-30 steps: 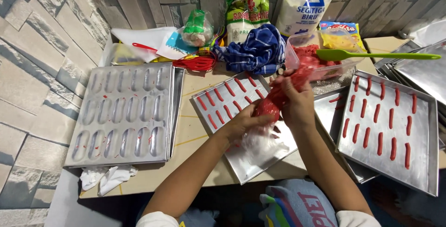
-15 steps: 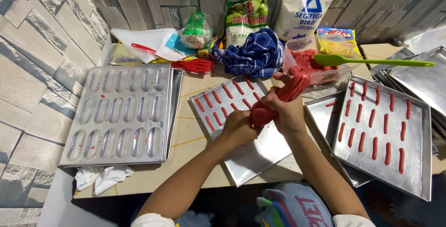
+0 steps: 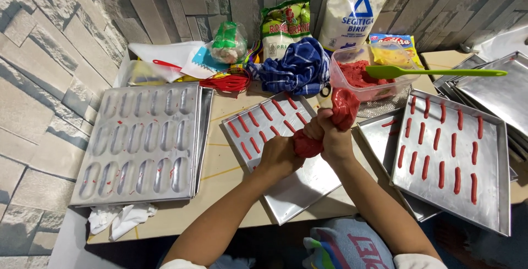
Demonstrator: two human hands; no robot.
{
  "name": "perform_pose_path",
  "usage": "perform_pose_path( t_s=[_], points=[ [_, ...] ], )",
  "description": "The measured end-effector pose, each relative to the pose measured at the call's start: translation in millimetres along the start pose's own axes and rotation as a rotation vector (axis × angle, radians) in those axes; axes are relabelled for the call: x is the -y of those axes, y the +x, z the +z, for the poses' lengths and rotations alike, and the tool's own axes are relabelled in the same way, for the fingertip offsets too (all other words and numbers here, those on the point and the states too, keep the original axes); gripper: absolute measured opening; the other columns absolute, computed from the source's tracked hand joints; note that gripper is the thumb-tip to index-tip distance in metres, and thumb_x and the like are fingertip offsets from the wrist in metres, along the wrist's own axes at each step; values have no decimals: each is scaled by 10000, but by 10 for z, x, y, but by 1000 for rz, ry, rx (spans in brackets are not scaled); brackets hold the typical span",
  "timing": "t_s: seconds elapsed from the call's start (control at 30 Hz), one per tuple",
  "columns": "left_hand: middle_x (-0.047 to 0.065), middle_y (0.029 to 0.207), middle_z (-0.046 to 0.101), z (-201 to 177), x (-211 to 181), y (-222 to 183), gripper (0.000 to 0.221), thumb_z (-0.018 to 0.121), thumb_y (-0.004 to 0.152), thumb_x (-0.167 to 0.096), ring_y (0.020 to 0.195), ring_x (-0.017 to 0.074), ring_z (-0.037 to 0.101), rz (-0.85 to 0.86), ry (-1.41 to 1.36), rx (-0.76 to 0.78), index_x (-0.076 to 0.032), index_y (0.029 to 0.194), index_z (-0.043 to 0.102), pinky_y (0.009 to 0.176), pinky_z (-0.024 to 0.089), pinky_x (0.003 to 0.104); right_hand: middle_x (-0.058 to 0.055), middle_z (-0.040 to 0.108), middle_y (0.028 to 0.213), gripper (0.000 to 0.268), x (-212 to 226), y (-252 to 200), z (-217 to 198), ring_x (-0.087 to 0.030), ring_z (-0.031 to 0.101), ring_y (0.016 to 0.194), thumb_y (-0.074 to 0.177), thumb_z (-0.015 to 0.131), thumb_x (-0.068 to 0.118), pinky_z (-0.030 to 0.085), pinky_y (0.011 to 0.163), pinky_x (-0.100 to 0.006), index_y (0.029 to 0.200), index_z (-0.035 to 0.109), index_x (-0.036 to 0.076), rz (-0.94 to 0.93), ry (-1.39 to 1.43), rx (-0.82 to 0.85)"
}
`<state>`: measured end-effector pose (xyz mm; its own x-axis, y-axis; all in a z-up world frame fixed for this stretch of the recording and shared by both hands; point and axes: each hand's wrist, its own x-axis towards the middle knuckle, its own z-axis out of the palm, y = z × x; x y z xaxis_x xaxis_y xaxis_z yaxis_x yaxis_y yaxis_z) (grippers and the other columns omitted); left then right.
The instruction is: Piping red cookie dough into various metal molds on trays using a pastry bag.
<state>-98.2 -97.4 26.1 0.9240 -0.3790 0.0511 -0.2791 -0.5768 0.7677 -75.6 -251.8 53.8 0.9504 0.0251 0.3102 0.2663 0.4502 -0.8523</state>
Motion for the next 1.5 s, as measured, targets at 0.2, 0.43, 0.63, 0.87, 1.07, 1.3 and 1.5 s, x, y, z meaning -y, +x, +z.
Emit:
perform_pose_path(
  t_s=[0.2,0.43,0.63,0.87,1.07,1.3,1.5],
  points=[
    [149,575,643,-78,0,34,157,595,729,-189,685,409,713,-3,10,-57,-59,653,638,701,565,480,-103,644,671,355,344,-1,51,-178,659,654,846,821,357,535,676,-315,815,629,61,-118,-166,90],
    [138,562,642,-142,-55,9,193,585,755,-206,688,405,712,40,26,-89,-58,641,632,692,569,463,-4,423,513,313,349,-46,137,-92,387,430,847,831,64,434,521,-250,741,537,71,-152,-57,-16],
    [84,557,652,-115,-59,10,175,575,738,-211,660,322,710,17,-21,-87,-111,600,615,706,576,421,-10,407,473,326,185,-38,-6,-119,401,377,881,691,-104,441,485,-289,717,506,110,-80,-34,-76],
    [124,581,653,-172,89,64,126,645,739,-181,685,368,721,89,167,-144,-71,675,652,667,579,451,-41,565,562,344,617,-97,228,-105,483,432,687,952,135,432,469,-246,789,628,77,-144,-215,-167],
    [82,586,670,-61,54,46,93,709,737,-158,668,324,734,156,136,-140,-102,682,660,651,589,398,14,330,479,314,516,-52,113,-89,282,372,845,762,-84,353,385,-249,878,501,87,-115,-58,-217],
    [89,561,665,-25,158,91,126,724,741,-147,630,339,721,203,65,-136,-88,660,648,633,574,398,72,296,631,392,564,-8,-42,-47,301,511,948,725,409,347,538,-213,1149,523,140,-42,133,9],
    [63,509,614,-45,109,41,188,763,743,-183,522,213,646,344,-242,0,-83,686,614,546,514,310,86,150,585,535,783,-51,155,-77,168,442,876,533,715,245,419,-231,769,421,203,-22,45,-139]
  ],
)
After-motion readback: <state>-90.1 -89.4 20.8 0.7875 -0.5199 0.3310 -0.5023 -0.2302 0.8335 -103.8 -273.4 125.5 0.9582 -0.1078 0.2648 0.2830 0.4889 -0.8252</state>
